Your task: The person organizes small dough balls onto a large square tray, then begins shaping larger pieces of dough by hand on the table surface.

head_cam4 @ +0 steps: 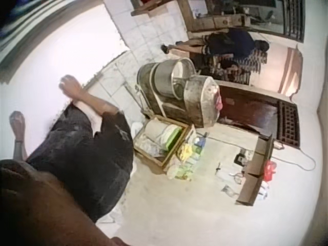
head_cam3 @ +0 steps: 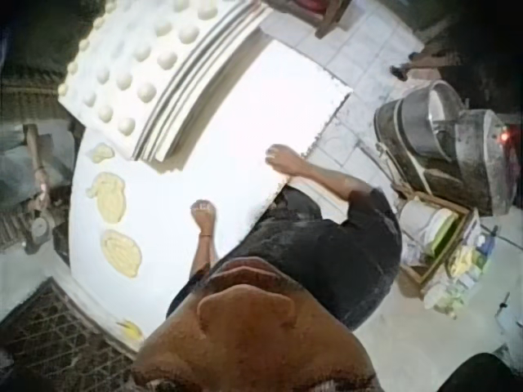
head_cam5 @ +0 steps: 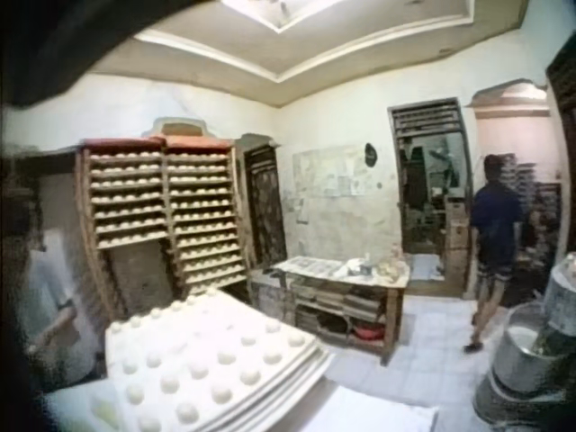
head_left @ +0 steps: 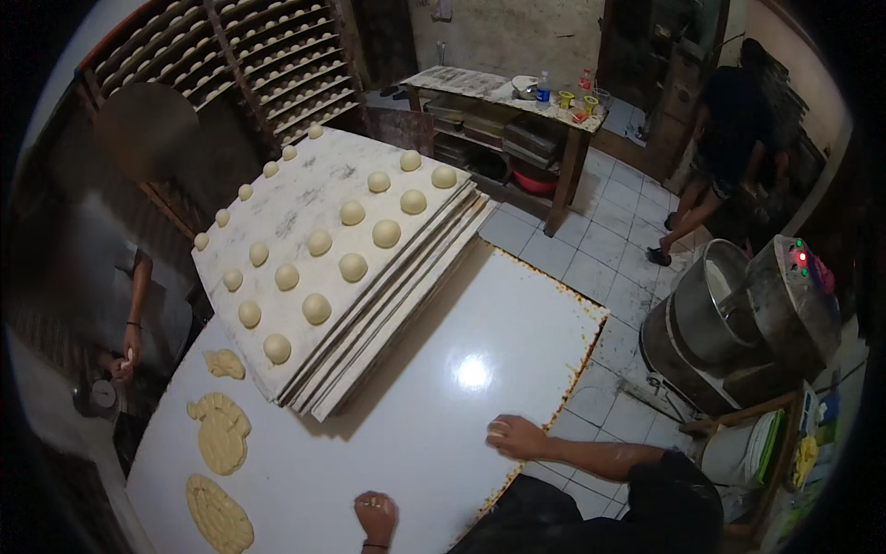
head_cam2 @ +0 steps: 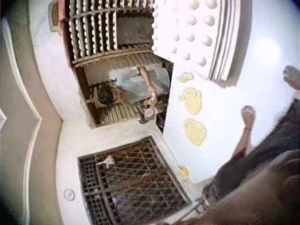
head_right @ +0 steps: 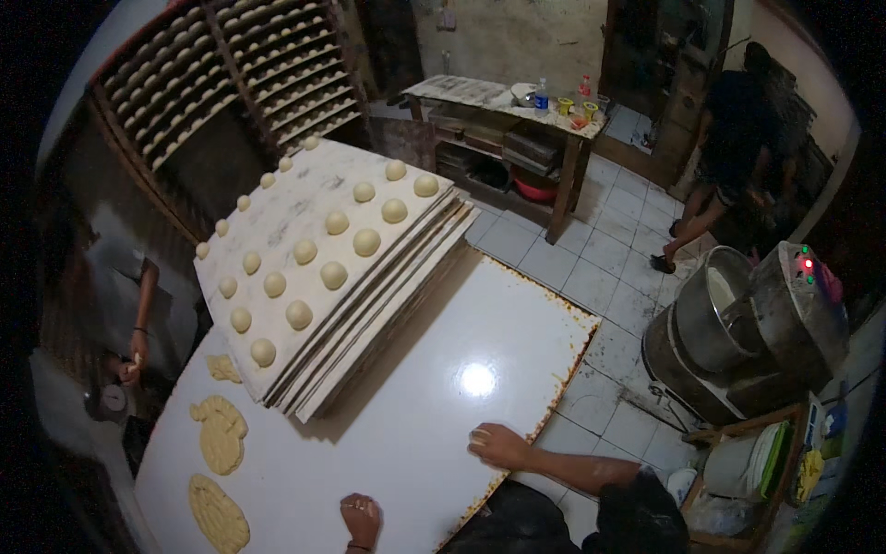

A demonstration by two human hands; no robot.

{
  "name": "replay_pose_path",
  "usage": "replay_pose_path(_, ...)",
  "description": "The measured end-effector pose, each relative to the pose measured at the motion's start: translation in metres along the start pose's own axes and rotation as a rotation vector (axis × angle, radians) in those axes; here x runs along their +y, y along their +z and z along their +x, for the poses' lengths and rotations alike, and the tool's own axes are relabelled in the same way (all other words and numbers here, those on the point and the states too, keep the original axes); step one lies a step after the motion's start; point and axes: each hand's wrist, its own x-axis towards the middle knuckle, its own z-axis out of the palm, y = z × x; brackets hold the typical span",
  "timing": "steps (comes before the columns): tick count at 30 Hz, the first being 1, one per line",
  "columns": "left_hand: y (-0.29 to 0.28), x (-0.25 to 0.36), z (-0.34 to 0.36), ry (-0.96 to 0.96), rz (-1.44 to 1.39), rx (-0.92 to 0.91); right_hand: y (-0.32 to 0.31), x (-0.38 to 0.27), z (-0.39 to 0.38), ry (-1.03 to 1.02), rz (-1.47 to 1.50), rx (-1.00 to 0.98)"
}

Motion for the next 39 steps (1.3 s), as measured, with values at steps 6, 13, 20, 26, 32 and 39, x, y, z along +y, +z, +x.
replay_pose_path(6,0.030,0.078,0.075,-0.305,0.013,0.374,0.040,0.041,0.078,0.691,0.027,0.373)
replay_pose_path(13,0.000,0.022,0.059,-0.183,0.282,0.500,-0.018,0.089,0.023,0.448,-0.258,0.151)
replay_pose_path(20,0.023,0.074,0.012,-0.090,0.018,0.098,0.013,0.054,0.002,0.244,0.047,0.182)
replay_pose_path(26,0.007,0.077,0.092,-0.488,0.049,0.453,0.013,0.081,0.070,0.652,-0.167,0.396)
replay_pose_path(32,-0.004,0.018,0.013,-0.198,0.137,0.310,0.016,0.064,-0.004,0.285,-0.017,0.154)
replay_pose_path(39,0.018,0.073,0.046,-0.199,0.171,0.335,0.032,0.025,0.048,0.486,0.048,0.369)
